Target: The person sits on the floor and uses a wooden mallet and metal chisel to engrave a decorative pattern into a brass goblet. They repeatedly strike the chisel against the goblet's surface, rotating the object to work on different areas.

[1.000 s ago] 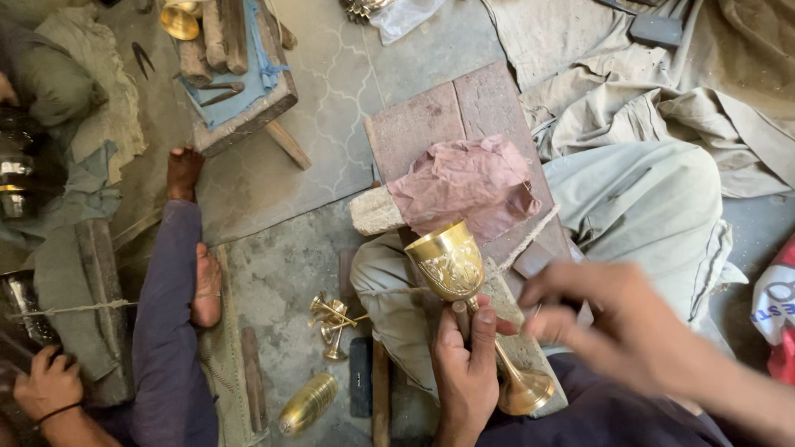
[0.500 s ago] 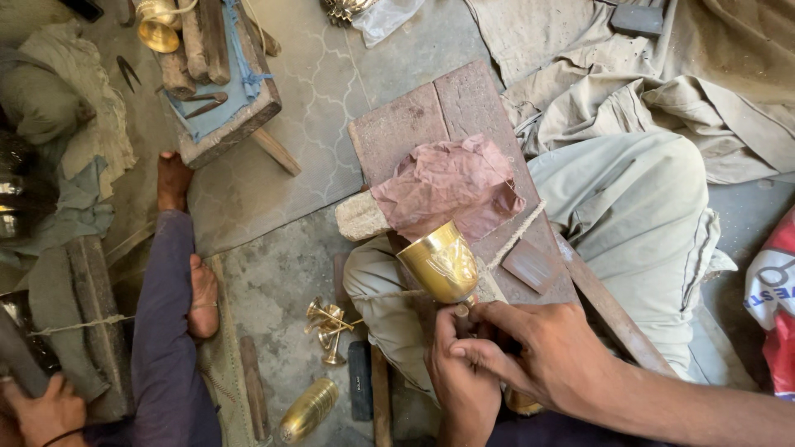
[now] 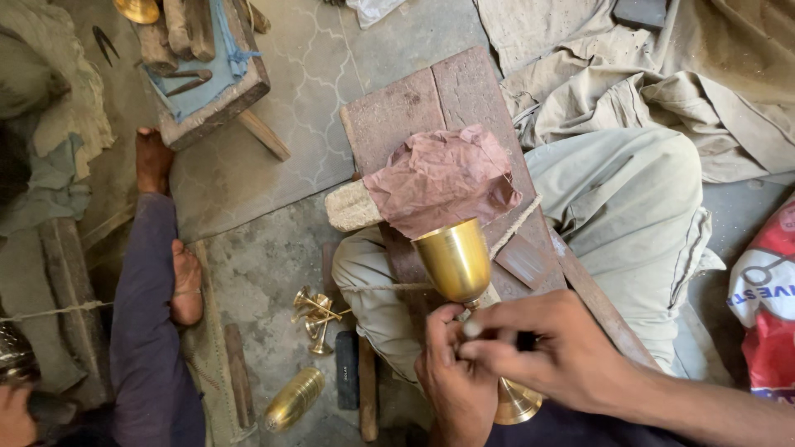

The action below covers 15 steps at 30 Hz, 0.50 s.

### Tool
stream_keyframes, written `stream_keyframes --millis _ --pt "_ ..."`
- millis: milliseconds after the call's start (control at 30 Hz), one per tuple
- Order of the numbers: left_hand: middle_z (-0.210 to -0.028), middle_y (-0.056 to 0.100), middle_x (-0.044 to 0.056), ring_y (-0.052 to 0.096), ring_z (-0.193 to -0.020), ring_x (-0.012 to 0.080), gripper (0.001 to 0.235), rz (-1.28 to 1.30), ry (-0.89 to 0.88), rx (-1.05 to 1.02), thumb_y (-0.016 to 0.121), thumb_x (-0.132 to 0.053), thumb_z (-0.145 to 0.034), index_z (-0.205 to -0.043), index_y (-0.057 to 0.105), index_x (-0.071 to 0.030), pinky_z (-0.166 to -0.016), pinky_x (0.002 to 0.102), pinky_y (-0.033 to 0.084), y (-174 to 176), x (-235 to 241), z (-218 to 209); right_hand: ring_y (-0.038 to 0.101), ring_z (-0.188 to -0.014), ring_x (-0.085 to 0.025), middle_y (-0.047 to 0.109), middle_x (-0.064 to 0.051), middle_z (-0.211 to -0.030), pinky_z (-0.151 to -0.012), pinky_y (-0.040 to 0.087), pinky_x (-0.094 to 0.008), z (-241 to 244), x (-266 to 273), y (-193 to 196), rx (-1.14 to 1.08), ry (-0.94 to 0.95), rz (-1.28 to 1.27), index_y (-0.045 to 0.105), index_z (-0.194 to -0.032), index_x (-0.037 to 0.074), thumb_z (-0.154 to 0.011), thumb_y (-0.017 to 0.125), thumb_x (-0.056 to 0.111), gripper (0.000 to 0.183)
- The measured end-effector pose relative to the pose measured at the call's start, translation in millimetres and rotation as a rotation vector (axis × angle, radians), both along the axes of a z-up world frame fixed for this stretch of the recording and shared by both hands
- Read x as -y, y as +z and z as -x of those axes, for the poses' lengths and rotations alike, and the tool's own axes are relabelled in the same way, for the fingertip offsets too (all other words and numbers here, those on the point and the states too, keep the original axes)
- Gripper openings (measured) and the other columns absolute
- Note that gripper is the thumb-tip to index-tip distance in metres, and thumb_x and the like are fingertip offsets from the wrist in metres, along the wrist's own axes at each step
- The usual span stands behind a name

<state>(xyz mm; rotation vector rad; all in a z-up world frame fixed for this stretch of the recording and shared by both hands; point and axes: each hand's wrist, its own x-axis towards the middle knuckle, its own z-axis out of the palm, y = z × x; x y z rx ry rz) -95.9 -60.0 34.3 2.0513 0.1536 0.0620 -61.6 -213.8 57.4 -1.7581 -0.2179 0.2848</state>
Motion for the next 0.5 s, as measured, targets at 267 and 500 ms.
stream_keyframes --millis 267,500 --pt "-0.066 0.074 0.007 0.064 -0.050 0.0118 0.025 0.103 0.067 -0.099 0.071 -0.017 -0.097 -0.108 0.058 0.001 -0.050 0.029 0.049 -8.2 -0.9 1.3 0.043 -0.062 -0.016 0.044 -0.004 -0.075 -0.056 0.037 -0.032 -5.3 55.8 -23.8 -0.487 -0.333 -1.155 0.049 -0.083 0.005 -0.100 0.063 0.022 0.028" --pt "-0.081 0.077 0.009 0.074 -0.071 0.0120 0.043 0.194 0.052 -0.073 0.068 -0.012 -0.101 -0.129 0.039 0.004 -0.065 0.026 0.057 -11.9 1.0 1.8 0.062 -0.065 -0.024 0.071 -0.019 -0.101 -0.062 0.050 -0.034 -16.2 31.9 -31.8 -0.352 -0.394 -0.657 0.067 -0.099 -0.010 -0.106 0.040 0.034 0.052"
